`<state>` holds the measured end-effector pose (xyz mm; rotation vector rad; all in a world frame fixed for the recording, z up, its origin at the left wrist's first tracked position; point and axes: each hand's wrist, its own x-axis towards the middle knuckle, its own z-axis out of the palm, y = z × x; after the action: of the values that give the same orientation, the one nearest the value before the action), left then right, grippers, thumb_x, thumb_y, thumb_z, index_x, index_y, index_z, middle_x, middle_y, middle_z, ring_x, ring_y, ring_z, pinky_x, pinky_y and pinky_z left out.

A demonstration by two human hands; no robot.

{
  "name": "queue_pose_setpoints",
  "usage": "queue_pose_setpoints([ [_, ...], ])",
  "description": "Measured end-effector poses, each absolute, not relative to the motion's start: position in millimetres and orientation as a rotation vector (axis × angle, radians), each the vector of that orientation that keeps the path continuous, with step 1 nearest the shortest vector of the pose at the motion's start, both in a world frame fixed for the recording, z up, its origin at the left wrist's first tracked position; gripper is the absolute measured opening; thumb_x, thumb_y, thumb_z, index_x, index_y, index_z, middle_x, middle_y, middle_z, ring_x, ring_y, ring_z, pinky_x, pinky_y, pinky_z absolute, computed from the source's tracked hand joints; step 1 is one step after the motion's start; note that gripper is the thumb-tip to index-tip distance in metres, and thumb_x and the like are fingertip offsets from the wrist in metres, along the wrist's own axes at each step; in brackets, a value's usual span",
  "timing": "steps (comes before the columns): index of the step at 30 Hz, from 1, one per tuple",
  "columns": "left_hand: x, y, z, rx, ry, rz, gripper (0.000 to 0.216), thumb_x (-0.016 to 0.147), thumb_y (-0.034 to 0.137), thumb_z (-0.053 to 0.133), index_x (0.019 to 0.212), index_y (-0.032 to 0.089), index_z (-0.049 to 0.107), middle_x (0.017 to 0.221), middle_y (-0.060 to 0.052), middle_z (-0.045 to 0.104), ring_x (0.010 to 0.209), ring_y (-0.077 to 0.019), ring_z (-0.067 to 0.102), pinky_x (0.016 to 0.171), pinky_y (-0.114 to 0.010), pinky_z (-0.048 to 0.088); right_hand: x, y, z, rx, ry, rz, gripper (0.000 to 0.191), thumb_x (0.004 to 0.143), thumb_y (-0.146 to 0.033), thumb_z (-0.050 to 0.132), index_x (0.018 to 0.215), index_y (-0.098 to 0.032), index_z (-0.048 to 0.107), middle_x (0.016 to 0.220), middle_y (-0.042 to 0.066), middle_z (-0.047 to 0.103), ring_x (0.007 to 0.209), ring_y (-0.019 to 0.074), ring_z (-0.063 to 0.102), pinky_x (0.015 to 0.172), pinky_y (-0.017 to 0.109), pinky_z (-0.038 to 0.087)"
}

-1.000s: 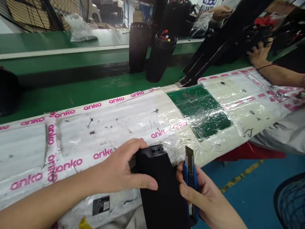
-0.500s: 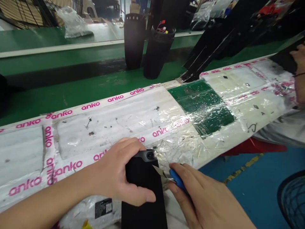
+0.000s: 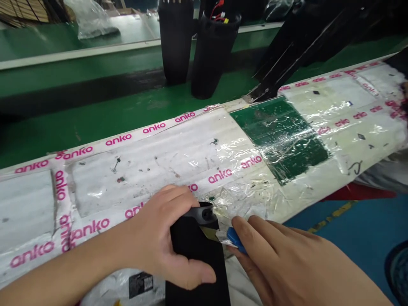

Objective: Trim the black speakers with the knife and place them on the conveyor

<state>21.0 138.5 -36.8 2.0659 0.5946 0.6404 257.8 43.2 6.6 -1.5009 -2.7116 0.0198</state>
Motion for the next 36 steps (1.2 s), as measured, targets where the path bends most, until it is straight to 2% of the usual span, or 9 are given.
queue_pose_setpoints([
  [3,22,139,-34,2.025,0.603,0.601,0.049,0.078,0.060,0.083,0.096,0.022,0.058,0.082,0.002,0.054,0.073,-0.0177,0.051,0.070,-0.034,0.044,256,47,10,-1.540,-2.690,0.006,0.033,0.075,-0.005,0.049,0.104,-0.021,0.055,0.067,0.002,0.062,0.042,0.0217,0.061,0.035,0.037,0.035],
  [6,23,141,-30,1.930,0.618,0.508,0.044,0.076,0.055,0.083,0.085,0.022,0.055,0.079,0.003,0.050,0.071,-0.0163,0.046,0.065,-0.031,0.041,257,54,13,-1.544,-2.692,0.038,0.034,0.068,-0.002,0.048,0.092,-0.026,0.049,0.062,-0.001,0.056,0.036,0.0213,0.056,0.037,0.037,0.027],
  [10,26,144,-27,1.826,0.641,0.404,0.046,0.076,0.056,0.083,0.077,0.022,0.052,0.077,0.004,0.047,0.071,-0.0157,0.044,0.063,-0.030,0.039,266,61,5,-1.503,-2.710,0.222,0.029,0.080,-0.001,0.045,0.090,-0.028,0.044,0.063,-0.002,0.057,0.039,0.0220,0.057,0.040,0.036,0.023],
  [14,28,145,-26,1.794,0.647,0.375,0.044,0.075,0.056,0.082,0.078,0.022,0.054,0.079,0.002,0.049,0.073,-0.0173,0.049,0.063,-0.030,0.042,272,63,-14,-1.496,-2.631,0.376,0.016,0.095,-0.009,0.044,0.097,-0.025,0.049,0.072,0.001,0.064,0.051,0.0226,0.064,0.046,0.033,0.028],
  [23,29,139,-23,1.902,0.714,0.385,0.049,0.075,0.063,0.080,0.086,0.022,0.057,0.082,0.002,0.054,0.072,-0.0182,0.055,0.064,-0.032,0.046,290,46,-9,-1.564,-2.257,0.638,0.015,0.111,-0.025,0.038,0.113,-0.024,0.054,0.077,0.000,0.067,0.061,0.0195,0.066,0.053,0.030,0.045],
  [26,31,132,-25,1.961,0.770,0.501,0.057,0.078,0.069,0.080,0.099,0.024,0.053,0.086,0.002,0.054,0.070,-0.0168,0.054,0.060,-0.030,0.045,273,24,-2,-1.749,-1.653,1.066,0.015,0.103,-0.040,0.061,0.111,-0.028,0.058,0.077,-0.002,0.065,0.064,0.0191,0.063,0.054,0.028,0.048],
  [30,33,120,-35,2.135,0.770,0.881,0.078,0.086,0.077,0.071,0.137,0.026,0.040,0.123,-0.010,0.052,0.112,-0.0299,0.058,0.095,-0.048,0.054,236,1,-9,-1.674,-0.860,1.583,0.052,0.072,-0.045,0.090,0.113,-0.030,0.062,0.090,0.000,0.069,0.081,0.0229,0.065,0.068,0.032,0.054],
  [33,29,115,-40,2.194,0.717,0.948,0.090,0.086,0.074,0.073,0.151,0.025,0.033,0.143,-0.017,0.041,0.138,-0.0386,0.044,0.117,-0.060,0.041,232,-8,-20,-1.654,-0.554,1.564,0.067,0.065,-0.060,0.096,0.114,-0.029,0.063,0.087,-0.002,0.064,0.078,0.0198,0.060,0.071,0.031,0.050],
  [36,22,111,-34,2.205,0.777,0.967,0.098,0.083,0.067,0.081,0.154,0.024,0.028,0.148,-0.019,0.035,0.144,-0.0404,0.036,0.119,-0.061,0.040,246,-13,-30,-1.648,-0.517,1.481,0.070,0.065,-0.070,0.094,0.113,-0.026,0.066,0.087,-0.002,0.061,0.079,0.0181,0.055,0.070,0.030,0.047],
])
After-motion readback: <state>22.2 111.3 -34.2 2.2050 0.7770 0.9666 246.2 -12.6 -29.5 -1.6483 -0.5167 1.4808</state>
